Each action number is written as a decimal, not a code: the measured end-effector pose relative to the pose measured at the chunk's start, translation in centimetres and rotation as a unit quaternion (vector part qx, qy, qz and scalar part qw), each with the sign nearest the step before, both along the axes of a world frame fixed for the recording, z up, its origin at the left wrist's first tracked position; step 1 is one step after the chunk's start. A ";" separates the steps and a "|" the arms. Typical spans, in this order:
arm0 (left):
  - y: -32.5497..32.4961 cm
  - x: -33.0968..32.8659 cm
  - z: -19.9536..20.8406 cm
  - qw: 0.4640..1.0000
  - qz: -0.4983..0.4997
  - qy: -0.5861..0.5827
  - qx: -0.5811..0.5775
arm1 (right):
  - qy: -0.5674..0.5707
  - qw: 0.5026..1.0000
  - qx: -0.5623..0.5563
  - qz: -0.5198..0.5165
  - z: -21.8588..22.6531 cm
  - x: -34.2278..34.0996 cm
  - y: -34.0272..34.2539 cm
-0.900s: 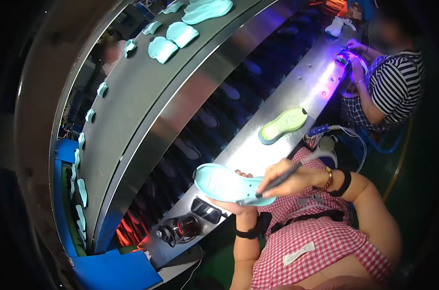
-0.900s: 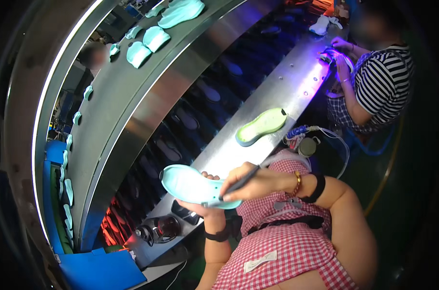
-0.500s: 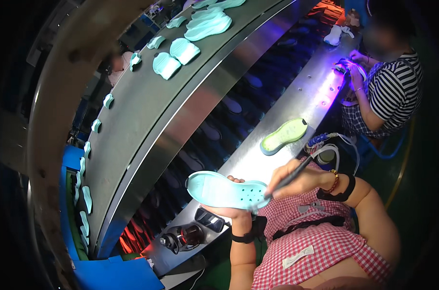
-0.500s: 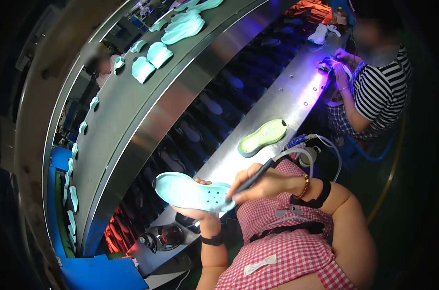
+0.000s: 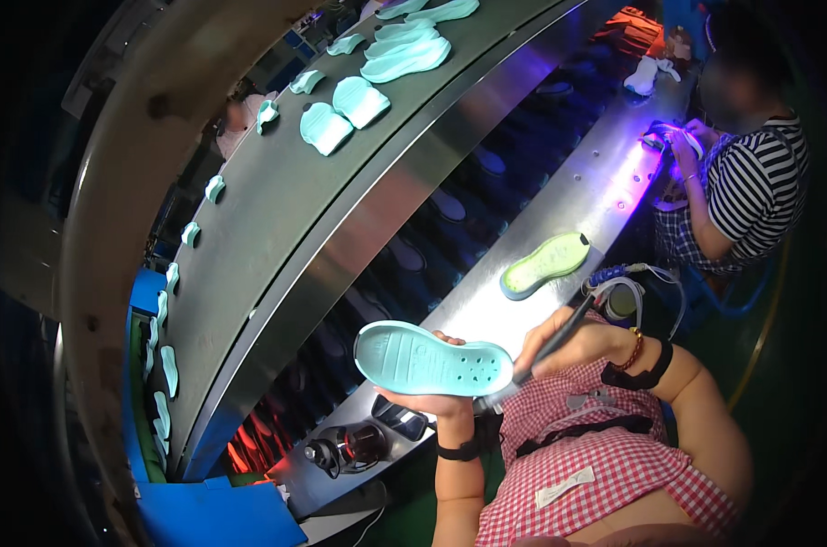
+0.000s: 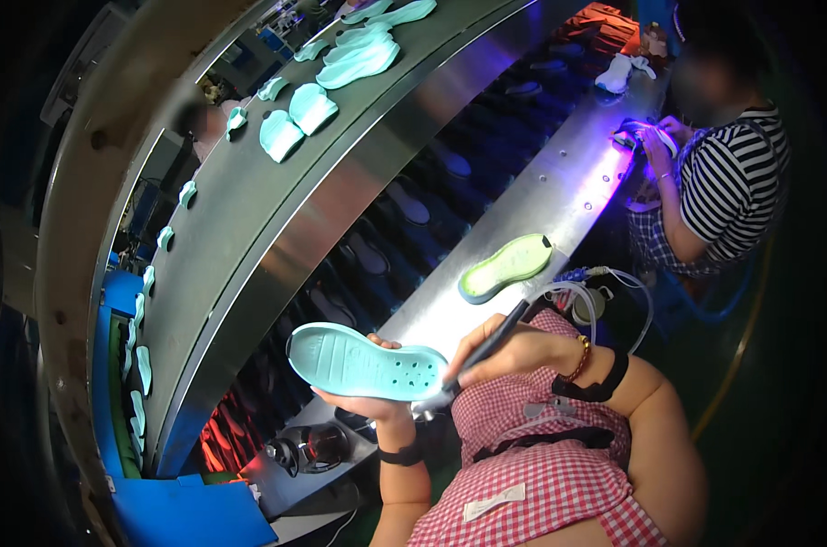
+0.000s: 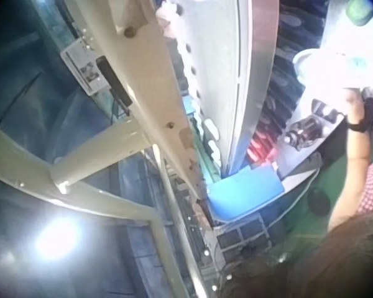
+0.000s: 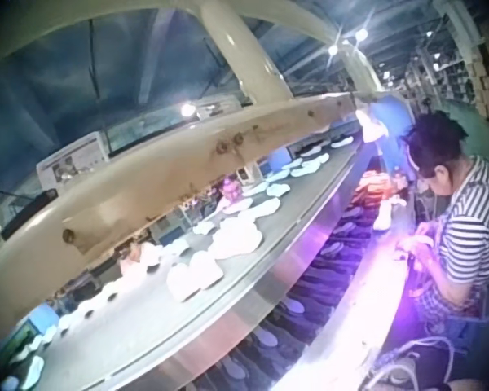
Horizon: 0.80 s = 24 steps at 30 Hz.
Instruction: Applying adhesive or sealant to shoe outsoles using a brush and placing them on a conveyor belt.
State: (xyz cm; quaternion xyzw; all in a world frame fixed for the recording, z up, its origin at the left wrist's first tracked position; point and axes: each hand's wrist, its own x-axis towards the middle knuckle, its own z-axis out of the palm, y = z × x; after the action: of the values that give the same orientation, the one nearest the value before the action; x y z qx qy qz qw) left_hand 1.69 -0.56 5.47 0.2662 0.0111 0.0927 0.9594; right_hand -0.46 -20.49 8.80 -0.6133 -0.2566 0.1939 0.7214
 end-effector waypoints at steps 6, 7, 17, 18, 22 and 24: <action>0.0 -0.3 0.3 0.997 0.010 -0.030 0.069 | -0.113 0.993 -0.042 -0.005 -1.7 0.1 -0.3; -0.1 -0.7 1.1 0.999 -0.006 -0.031 0.037 | -0.025 1.000 -0.007 -0.011 -1.7 0.0 -0.2; -0.5 -3.3 -1.8 0.966 -0.216 -0.073 -0.122 | -0.045 0.996 -0.028 -0.075 0.0 -1.9 1.5; 0.0 -3.5 -1.8 0.955 -0.266 -0.081 -0.105 | -0.040 0.996 -0.029 -0.072 0.9 -1.9 1.1; 0.6 -2.6 -2.3 0.964 -0.263 0.038 -0.030 | -0.099 0.985 -0.122 -0.074 2.2 -0.6 0.4; 1.4 -2.3 -2.2 0.959 -0.270 0.083 -0.005 | -0.148 0.982 -0.091 0.069 1.7 -0.3 0.4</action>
State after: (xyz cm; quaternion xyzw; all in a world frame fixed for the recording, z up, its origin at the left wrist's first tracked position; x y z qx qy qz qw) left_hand -0.62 0.83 3.23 0.2610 0.0190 -0.1926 0.9457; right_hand -0.73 -20.05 10.46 -0.6788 -0.3839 0.1728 0.6017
